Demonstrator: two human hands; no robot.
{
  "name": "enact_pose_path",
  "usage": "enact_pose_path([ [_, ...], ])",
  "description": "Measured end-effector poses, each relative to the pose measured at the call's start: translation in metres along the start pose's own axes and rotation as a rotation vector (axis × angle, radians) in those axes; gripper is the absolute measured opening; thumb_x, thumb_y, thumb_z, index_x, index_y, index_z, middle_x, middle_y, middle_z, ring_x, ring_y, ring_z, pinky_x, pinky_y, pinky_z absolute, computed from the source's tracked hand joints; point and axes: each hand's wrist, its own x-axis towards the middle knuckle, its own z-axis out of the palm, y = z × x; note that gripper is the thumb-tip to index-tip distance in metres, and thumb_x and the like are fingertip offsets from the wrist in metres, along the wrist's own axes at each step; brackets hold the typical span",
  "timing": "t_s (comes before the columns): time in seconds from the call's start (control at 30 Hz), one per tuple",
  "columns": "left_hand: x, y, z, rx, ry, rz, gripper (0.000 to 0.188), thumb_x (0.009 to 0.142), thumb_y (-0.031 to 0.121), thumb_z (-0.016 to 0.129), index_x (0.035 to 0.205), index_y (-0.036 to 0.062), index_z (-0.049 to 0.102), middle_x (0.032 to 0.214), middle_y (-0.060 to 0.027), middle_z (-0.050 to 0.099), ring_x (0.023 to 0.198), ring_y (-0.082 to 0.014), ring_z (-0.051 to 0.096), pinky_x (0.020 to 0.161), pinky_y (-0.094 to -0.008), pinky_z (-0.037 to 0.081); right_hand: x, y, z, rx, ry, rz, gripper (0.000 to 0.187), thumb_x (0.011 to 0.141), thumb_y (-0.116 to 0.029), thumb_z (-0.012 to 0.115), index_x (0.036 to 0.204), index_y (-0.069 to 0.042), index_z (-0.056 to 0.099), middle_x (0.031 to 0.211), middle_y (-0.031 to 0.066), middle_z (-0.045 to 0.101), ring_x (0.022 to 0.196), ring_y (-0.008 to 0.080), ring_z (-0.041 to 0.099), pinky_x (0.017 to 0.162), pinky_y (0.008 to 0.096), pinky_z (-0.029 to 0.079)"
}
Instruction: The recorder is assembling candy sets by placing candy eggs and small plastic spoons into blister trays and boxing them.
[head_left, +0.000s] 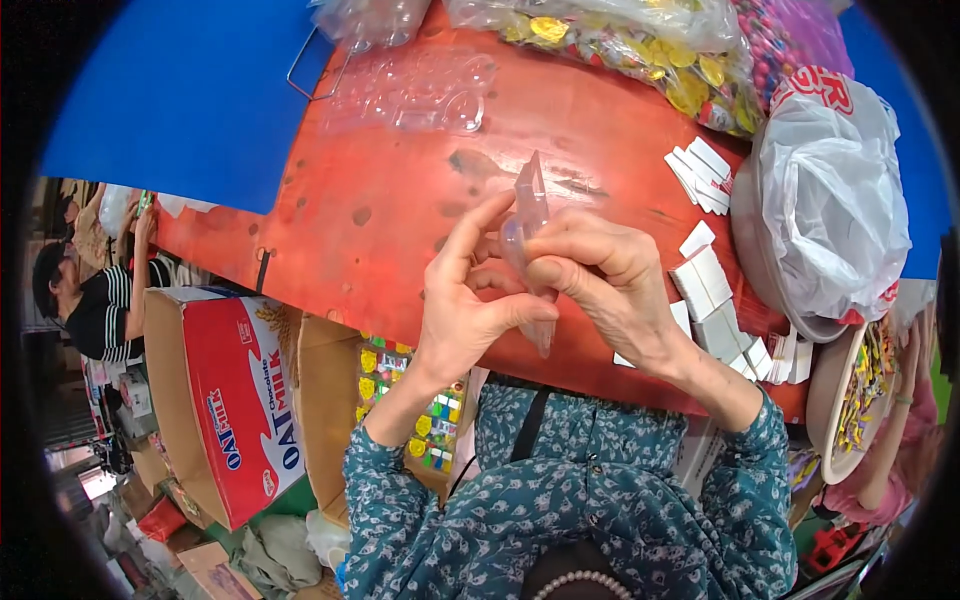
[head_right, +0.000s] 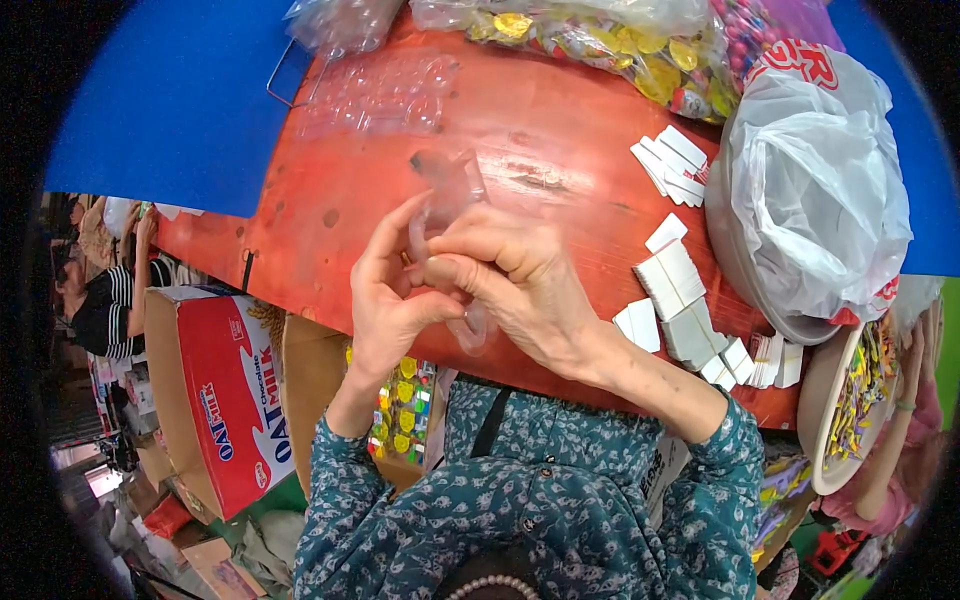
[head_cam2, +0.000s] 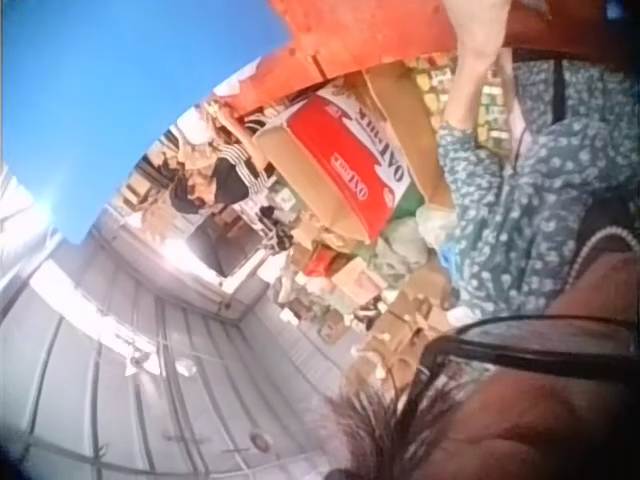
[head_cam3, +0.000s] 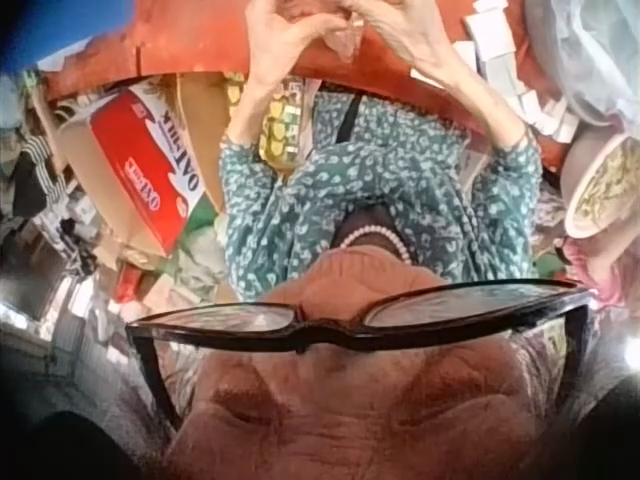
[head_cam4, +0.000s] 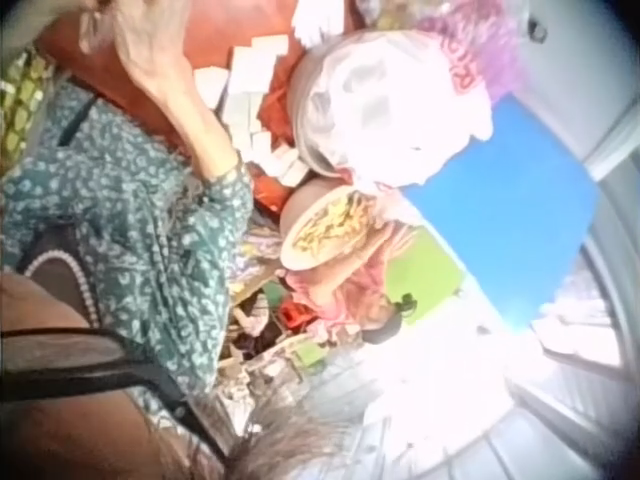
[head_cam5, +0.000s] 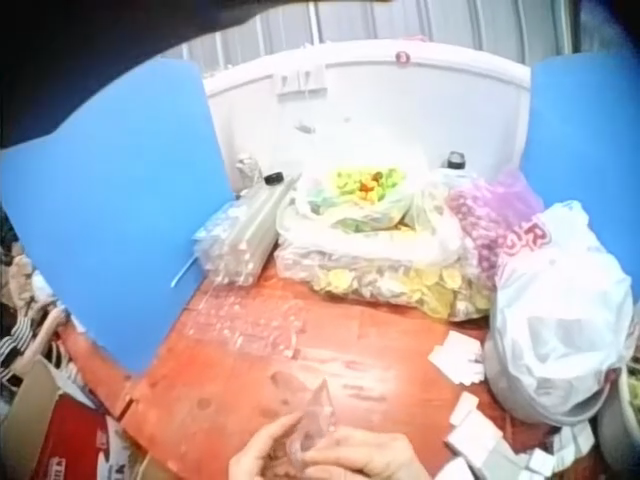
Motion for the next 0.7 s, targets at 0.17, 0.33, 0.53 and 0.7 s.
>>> enact_pose_path([
  [0.17,-0.003,-0.007,-0.002,-0.263,0.053,-0.053,0.077,0.066,-0.003,0.077,0.132,-0.0006,0.037,0.110,-0.0138,0.056,0.084,-0.0156,0.062,0.065,-0.0252,0.054,0.001,0.004,0.003,-0.099,-0.011,-0.027,0.010,0.086,-0.002,0.056,0.091,0.005,0.061,0.080,0.0069,0.058,0.063,0.0116,0.056,0.054,0.0243,0.044],
  [0.33,-0.003,-0.009,-0.001,-0.229,0.088,0.007,0.061,0.076,0.001,0.069,0.129,-0.0012,0.040,0.109,-0.0123,0.056,0.082,-0.0124,0.061,0.068,-0.0242,0.052,0.001,-0.002,0.004,0.010,0.044,0.113,0.013,0.091,-0.006,0.052,0.093,0.005,0.060,0.071,0.0031,0.055,0.060,0.0069,0.052,0.052,0.0218,0.042],
  [0.53,-0.003,-0.010,0.004,-0.137,0.149,-0.034,0.044,0.082,0.007,0.060,0.122,-0.0044,0.045,0.100,-0.0086,0.057,0.076,-0.0092,0.058,0.065,-0.0221,0.049,-0.001,-0.008,-0.001,0.064,0.142,0.363,0.013,0.088,-0.007,0.052,0.088,0.003,0.060,0.068,-0.0010,0.055,0.059,0.0035,0.047,0.052,0.0215,0.040],
  [0.7,-0.008,-0.005,0.007,0.219,0.108,-0.005,0.032,0.078,0.001,0.048,0.109,-0.0079,0.050,0.062,-0.0033,0.052,0.056,-0.0057,0.048,0.051,-0.0212,0.039,0.009,-0.018,-0.014,-0.215,-0.007,0.475,0.012,0.077,-0.009,0.055,0.078,0.002,0.060,0.060,-0.0015,0.052,0.057,0.0032,0.044,0.050,0.0235,0.037],
])
